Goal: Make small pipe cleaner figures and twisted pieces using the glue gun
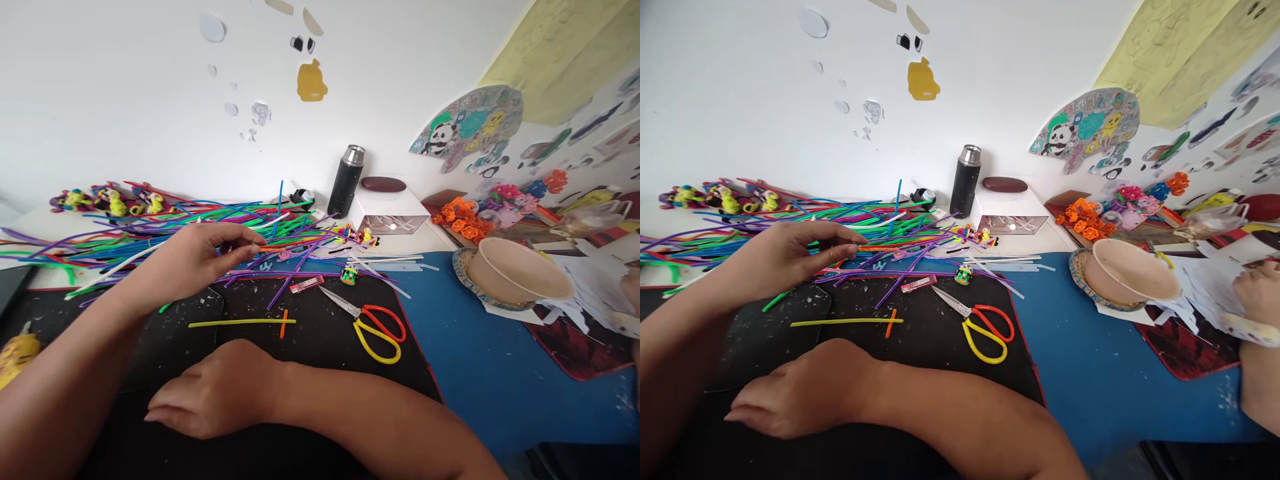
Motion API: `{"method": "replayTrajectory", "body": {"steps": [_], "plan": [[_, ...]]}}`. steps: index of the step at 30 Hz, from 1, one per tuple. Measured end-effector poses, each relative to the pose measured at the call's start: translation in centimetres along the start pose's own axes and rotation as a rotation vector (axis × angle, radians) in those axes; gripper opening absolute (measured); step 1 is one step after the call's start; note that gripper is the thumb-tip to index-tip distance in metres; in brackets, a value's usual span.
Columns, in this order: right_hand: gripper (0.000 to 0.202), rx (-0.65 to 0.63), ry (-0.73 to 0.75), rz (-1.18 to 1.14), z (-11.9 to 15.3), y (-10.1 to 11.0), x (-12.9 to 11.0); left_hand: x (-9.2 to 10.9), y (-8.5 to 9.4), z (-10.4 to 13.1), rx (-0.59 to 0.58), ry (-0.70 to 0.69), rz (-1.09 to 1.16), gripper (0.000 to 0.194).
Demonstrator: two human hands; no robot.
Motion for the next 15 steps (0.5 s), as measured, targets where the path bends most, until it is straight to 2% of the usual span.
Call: {"method": "replayTrajectory", "body": {"steps": [4, 15], "plan": [[0.033, -0.056, 0.036, 0.009, -0.02, -0.16, -0.33, 0.39, -0.46, -0.24, -0.035, -0.007, -0.001, 0.044], [0.030, -0.050, -0.018, -0.016, 0.13, 0.58, -0.09, 0.10, -0.54, -0.33, -0.056, -0.010, -0.014, 0.044]]}}
Point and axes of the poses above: each hand's wrist, its own z-axis away from the middle knuckle, its own y-axis out of the back of the hand, x = y × z, the point moved 1 cm from there along -z, towards the middle knuckle, and after that the axes turned 9 degrees about -x, right-handed, at the moved point
